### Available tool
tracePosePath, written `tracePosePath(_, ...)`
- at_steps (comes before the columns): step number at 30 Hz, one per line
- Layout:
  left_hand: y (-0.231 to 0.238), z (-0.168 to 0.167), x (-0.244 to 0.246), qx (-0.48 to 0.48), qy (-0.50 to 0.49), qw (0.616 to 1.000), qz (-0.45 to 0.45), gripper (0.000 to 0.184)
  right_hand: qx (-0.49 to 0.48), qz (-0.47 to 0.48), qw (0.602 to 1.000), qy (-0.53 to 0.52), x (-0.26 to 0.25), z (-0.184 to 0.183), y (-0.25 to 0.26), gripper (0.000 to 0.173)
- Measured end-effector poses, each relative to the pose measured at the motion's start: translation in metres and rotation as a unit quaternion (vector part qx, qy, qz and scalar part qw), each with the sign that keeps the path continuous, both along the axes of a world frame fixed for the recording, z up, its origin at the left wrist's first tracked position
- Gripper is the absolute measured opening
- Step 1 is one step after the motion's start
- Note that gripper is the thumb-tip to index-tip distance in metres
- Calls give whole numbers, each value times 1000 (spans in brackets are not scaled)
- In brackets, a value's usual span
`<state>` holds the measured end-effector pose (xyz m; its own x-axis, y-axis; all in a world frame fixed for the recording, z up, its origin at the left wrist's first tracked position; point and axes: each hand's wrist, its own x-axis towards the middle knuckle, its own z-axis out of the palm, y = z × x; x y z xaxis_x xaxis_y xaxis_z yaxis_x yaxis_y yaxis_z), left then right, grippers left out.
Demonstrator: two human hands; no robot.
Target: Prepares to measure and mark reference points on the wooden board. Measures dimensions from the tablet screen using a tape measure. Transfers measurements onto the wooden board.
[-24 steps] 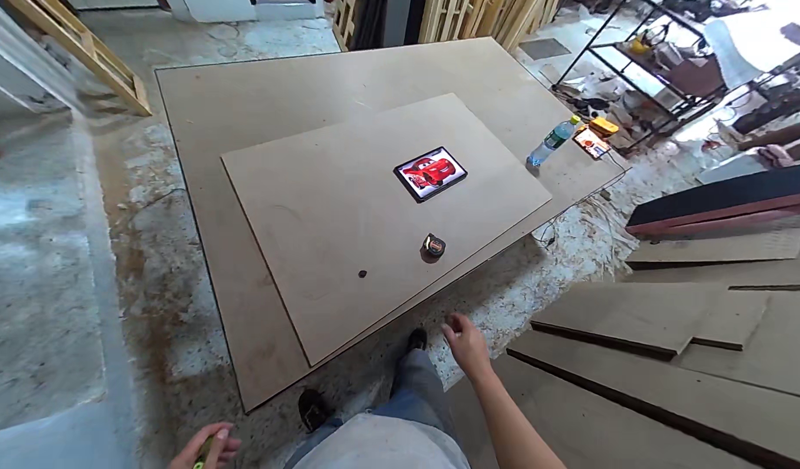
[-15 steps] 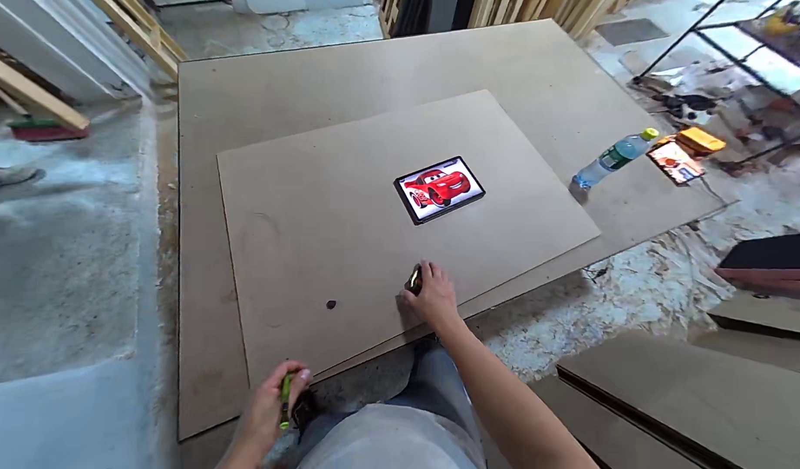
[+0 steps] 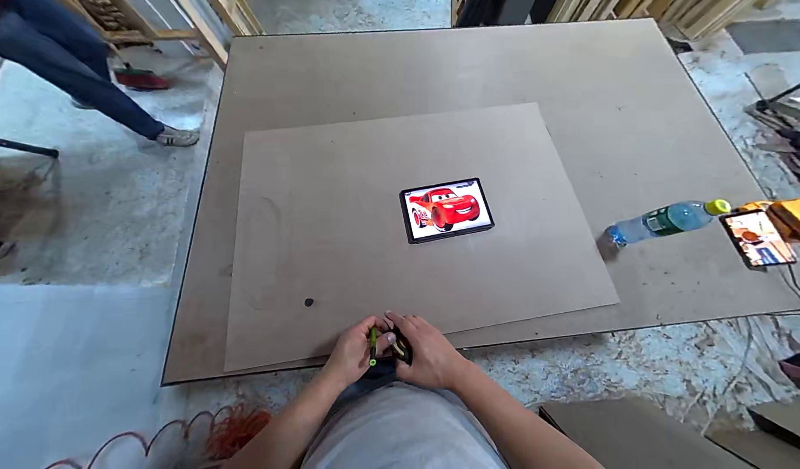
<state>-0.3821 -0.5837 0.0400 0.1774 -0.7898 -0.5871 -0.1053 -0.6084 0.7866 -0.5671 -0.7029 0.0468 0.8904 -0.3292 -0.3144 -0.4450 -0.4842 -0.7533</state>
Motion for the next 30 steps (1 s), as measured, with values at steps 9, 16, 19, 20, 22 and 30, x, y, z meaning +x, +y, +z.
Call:
tracePosePath(9,-55,-13,-36,-1,141,986,-89,39,-11,-16,1000,5,-55,-11,-50,73)
tracePosePath(16,-127,-15,-38,-3,60,998,10,19,-39,23,995,88,-86,-11,-196,33)
tracePosePath(19,-168,-19,-19,-11,-14,997,74,16,-86,-31,993,70,-100,-19,-277,26)
tracePosePath(20,-180,-24,-10,-30,-36,994,96,15,-114,-45,991,49,-103,-25,-301,21)
tracePosePath(22,-204,-34,9,-45,-70,988,131,15,-155,-67,985,25,-104,-35,-341,11)
tracePosePath(30,-261,-84,61,-47,-102,978,177,19,-168,-85,980,62,-76,-77,-402,21)
